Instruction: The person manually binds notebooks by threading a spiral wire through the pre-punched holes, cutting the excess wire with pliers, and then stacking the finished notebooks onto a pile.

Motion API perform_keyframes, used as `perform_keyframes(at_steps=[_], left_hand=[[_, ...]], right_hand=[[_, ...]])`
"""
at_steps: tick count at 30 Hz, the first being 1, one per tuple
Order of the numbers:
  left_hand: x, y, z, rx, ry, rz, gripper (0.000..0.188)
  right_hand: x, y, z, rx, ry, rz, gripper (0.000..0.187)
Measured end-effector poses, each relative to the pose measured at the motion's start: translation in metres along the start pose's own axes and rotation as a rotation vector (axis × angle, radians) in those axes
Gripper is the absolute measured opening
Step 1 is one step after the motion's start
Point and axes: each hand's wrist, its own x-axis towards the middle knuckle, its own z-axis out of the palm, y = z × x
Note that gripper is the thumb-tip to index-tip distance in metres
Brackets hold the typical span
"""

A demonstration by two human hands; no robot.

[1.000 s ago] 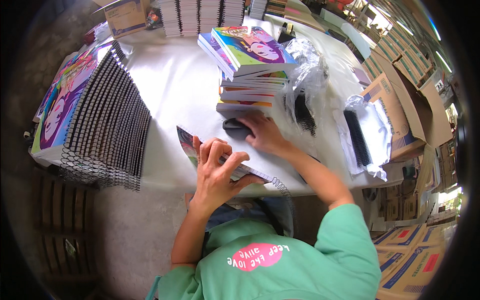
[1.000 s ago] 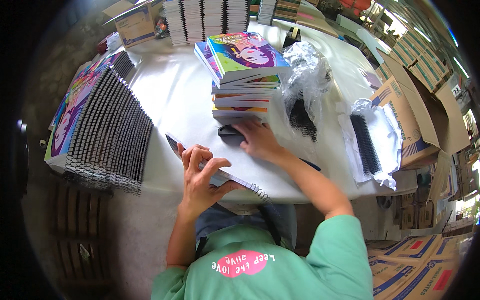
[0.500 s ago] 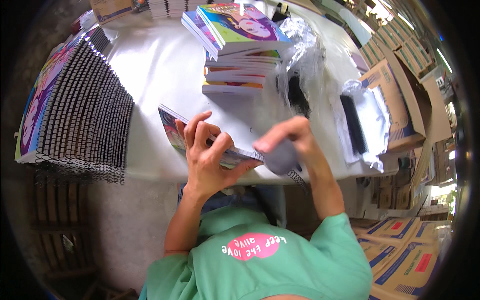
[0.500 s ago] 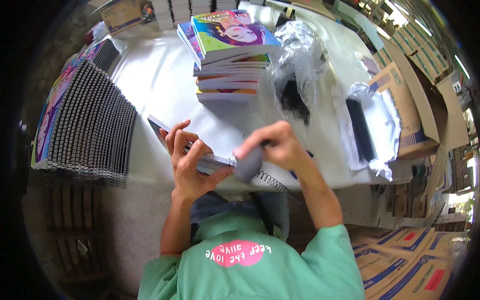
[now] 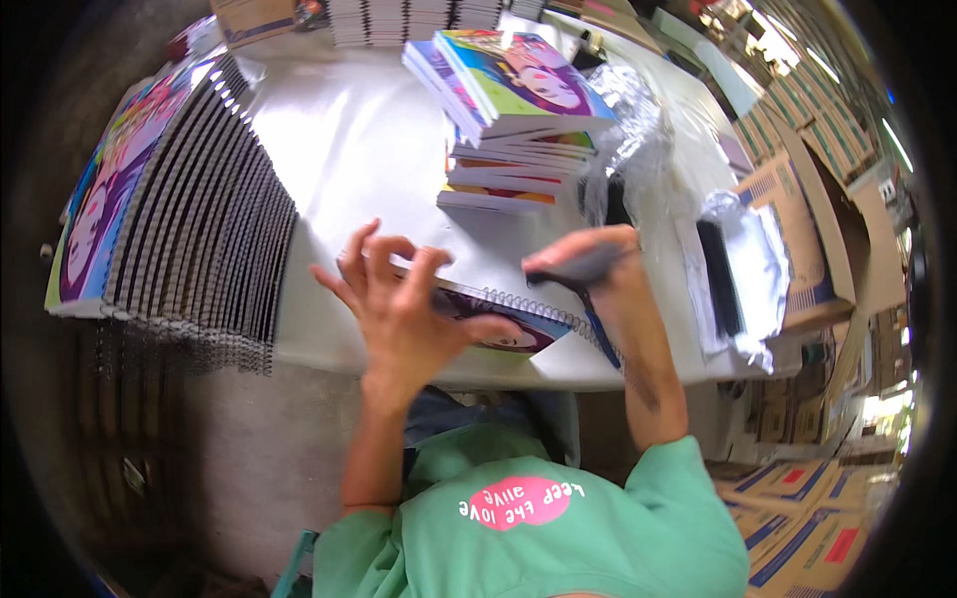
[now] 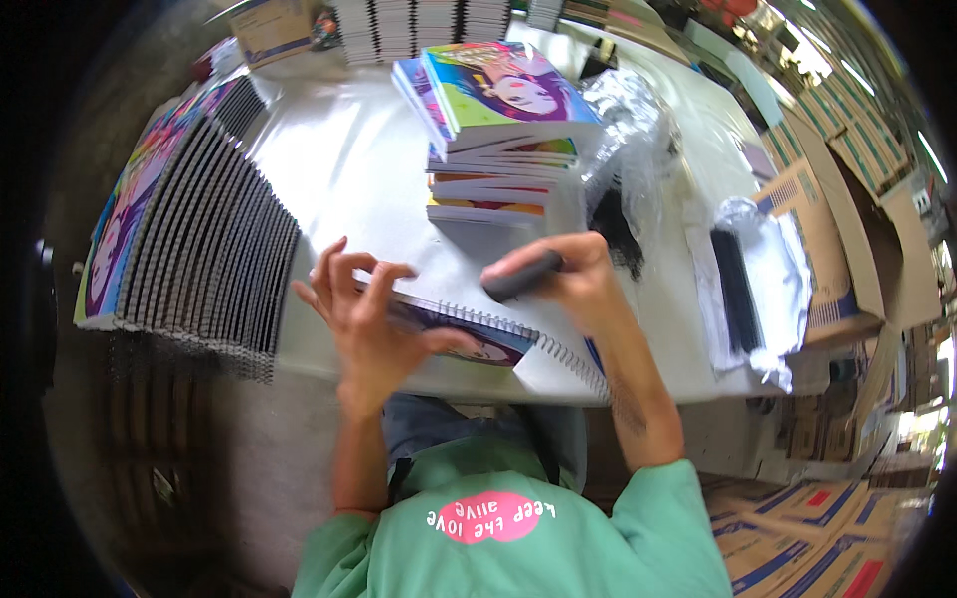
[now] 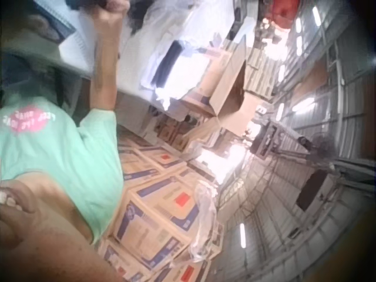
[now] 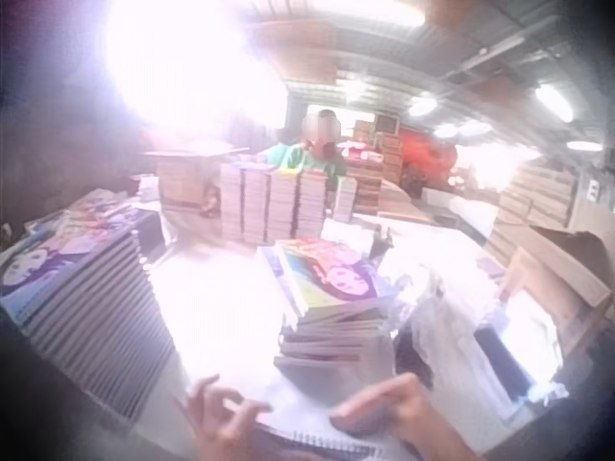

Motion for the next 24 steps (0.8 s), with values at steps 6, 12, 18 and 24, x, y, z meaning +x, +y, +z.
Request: perform_keyframes(at_steps=[6,12,18,24], left_hand=[[-0.001,-0.012,-0.005,-0.065,-0.049,-0.012,0.060],[0.006,-0.019,-0.002,-0.104,0.014,0.050,0.063],[-0.001,-0.031,0.000,-0.356,0.063,-0.141,0.072],[-0.004,-0.031,0.008,-0.355,0.114,-0.146,0.089]], right_hand=[[0.010,0.012,0.012,0.032,-0.020,-0.012,0.024],[0.014,0.015,0.025,0.076,-0.012,-0.063,0.019],[0.022,0.012,0.037,0.204,-0.085,-0.127,0.021],[0.041,0.007,0.042,0.038,-0.194,-0.141,0.024]])
